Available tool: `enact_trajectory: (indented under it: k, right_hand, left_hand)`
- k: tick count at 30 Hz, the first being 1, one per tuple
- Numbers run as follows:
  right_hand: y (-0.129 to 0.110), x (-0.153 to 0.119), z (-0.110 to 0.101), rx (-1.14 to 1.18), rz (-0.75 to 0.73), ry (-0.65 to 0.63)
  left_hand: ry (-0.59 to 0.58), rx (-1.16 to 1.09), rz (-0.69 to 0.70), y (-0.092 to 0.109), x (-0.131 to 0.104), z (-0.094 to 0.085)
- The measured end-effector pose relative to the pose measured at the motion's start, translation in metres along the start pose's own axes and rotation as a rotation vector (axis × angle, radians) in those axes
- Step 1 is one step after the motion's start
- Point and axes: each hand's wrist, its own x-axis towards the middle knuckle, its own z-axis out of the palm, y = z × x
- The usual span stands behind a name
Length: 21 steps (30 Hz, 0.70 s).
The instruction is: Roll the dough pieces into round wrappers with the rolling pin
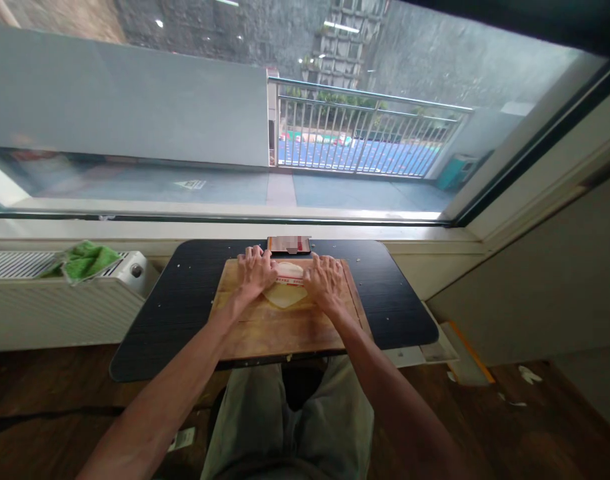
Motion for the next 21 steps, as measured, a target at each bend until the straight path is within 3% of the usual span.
enact_trajectory:
  k: [8,21]
  right_hand:
    - [0.001,0.009,0.008,0.025,0.031,0.034]
    - [-0.002,0.056,0.007,0.083,0.109,-0.042]
  left_hand:
    - [0.066,0.002,0.054,-0.001,0.000,0.001]
    - [0.132,0.000,0.083,0.005,0.034,0.004]
